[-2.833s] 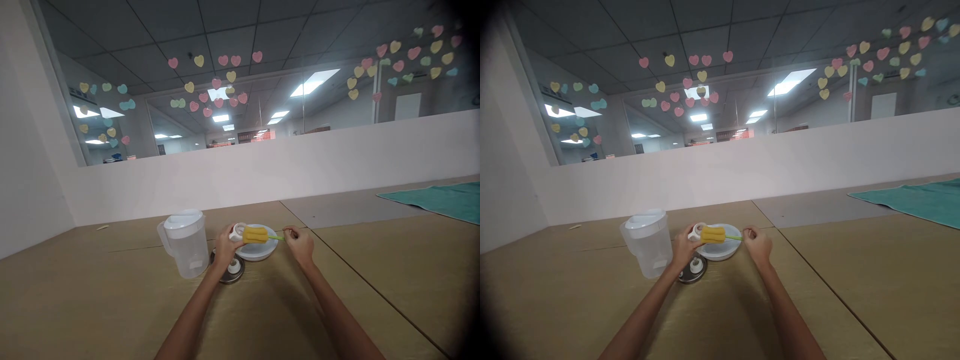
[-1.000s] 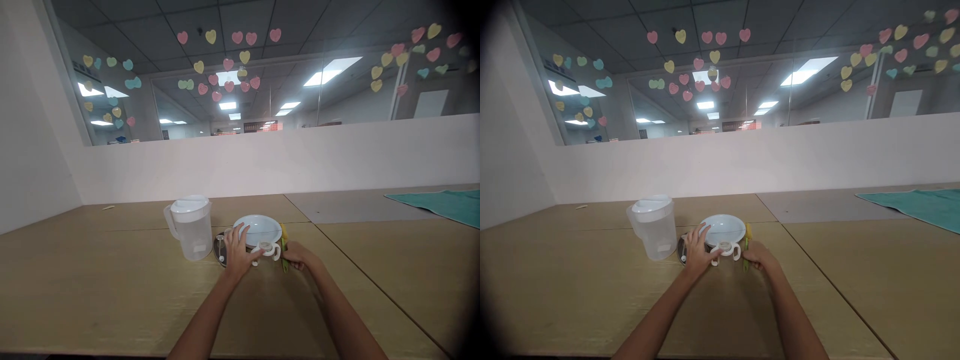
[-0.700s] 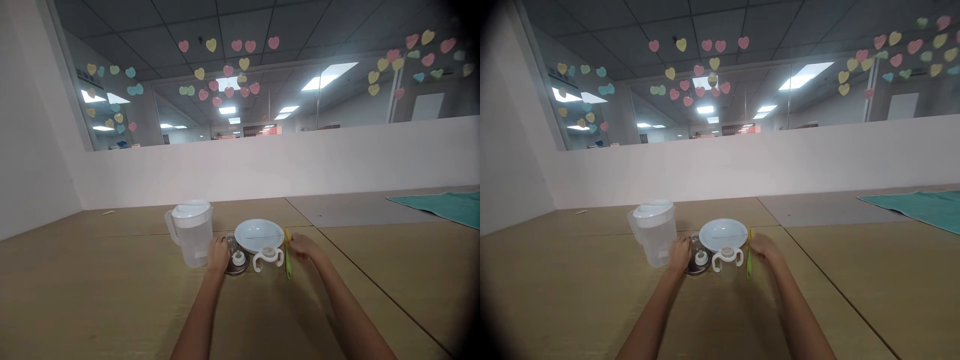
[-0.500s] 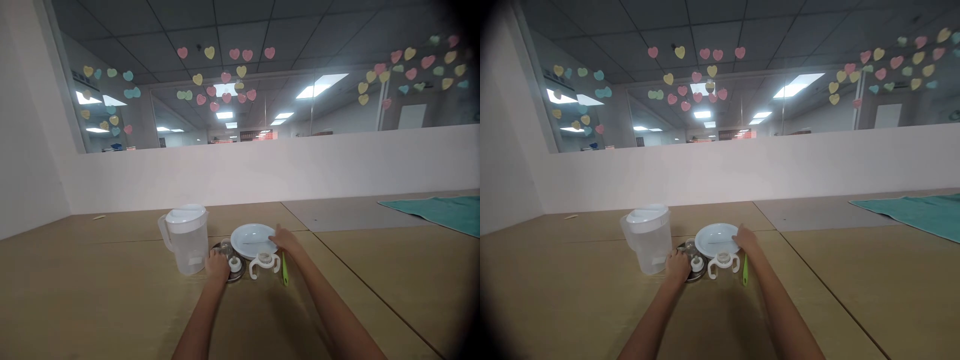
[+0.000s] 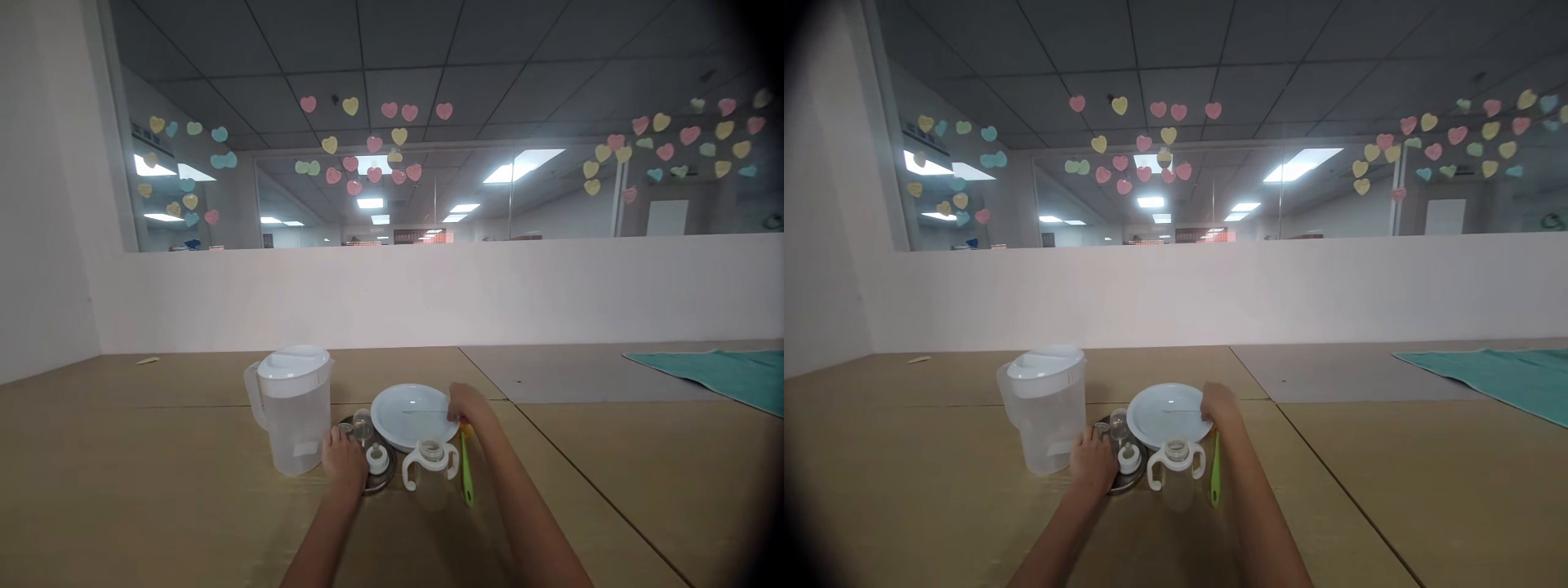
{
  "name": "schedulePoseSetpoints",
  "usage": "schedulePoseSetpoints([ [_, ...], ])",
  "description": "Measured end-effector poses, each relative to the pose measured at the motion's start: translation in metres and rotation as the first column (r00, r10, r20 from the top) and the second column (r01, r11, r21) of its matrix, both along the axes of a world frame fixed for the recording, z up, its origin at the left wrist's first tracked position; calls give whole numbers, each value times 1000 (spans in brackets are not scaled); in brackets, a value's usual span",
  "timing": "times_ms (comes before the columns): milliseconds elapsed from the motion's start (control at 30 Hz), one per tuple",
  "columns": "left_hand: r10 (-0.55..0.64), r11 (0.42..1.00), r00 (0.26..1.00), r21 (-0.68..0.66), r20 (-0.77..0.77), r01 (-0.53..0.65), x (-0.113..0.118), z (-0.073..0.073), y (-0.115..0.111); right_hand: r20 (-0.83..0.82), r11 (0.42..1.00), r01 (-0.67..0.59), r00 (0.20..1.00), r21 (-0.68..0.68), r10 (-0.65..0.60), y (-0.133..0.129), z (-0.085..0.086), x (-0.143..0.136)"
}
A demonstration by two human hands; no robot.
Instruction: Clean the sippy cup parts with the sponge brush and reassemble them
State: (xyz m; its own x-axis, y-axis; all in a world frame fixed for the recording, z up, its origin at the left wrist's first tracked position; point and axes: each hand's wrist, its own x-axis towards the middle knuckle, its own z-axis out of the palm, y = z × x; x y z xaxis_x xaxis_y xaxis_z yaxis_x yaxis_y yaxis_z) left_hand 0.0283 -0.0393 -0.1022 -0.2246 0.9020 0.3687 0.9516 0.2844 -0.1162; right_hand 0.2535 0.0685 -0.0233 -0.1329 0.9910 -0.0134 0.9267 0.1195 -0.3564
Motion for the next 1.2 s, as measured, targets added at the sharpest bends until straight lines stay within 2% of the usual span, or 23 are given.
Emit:
schedulePoseSetpoints([
  [133,2,1000,999,4,38,-3,3,4,-1,-106,995,-100,989,25,103,-4,6,-2],
  [300,12,999,996,42,86,-15,4,21,-7,-316,959,-208,912,192,261,-11,7,-20],
  [400,-41,987,979,158,201,9,5,33,-10,-424,937,-277,838,210,343,-11,0,-35],
  [467,-156,948,943,313,294,59,7,39,-10,-483,933,-310,797,185,361,-10,-8,-43],
  [533,-352,861,853,491,385,134,10,40,-7,-524,934,-317,775,162,354,-8,-16,-48],
  [567,-460,806,775,571,432,160,12,39,-5,-539,938,-309,769,157,344,-6,-19,-50],
  [667,-702,671,462,721,543,173,20,30,1,-575,950,-239,757,199,311,-5,-16,-48],
  [733,-761,638,304,744,573,198,26,23,4,-595,947,-163,745,275,301,-10,-4,-44],
  [800,-773,633,246,729,584,261,30,17,5,-611,918,-58,730,391,306,-22,14,-38],
  [867,-771,637,249,706,586,310,34,15,4,-632,808,127,696,575,341,-41,34,-33],
  [900,-770,638,247,704,588,313,35,14,4,-647,777,162,669,608,366,-51,44,-31],
  [967,-775,631,205,717,597,297,35,15,5,-666,756,173,620,632,415,-72,60,-29],
  [1033,-780,621,127,734,612,274,34,17,7,-671,744,168,589,647,451,-90,71,-30],
  [1133,-787,598,22,753,617,274,34,17,11,-665,747,126,567,653,486,-107,79,-33],
  [1200,-787,587,-9,752,617,301,34,14,13,-647,750,76,567,657,510,-113,79,-36],
])
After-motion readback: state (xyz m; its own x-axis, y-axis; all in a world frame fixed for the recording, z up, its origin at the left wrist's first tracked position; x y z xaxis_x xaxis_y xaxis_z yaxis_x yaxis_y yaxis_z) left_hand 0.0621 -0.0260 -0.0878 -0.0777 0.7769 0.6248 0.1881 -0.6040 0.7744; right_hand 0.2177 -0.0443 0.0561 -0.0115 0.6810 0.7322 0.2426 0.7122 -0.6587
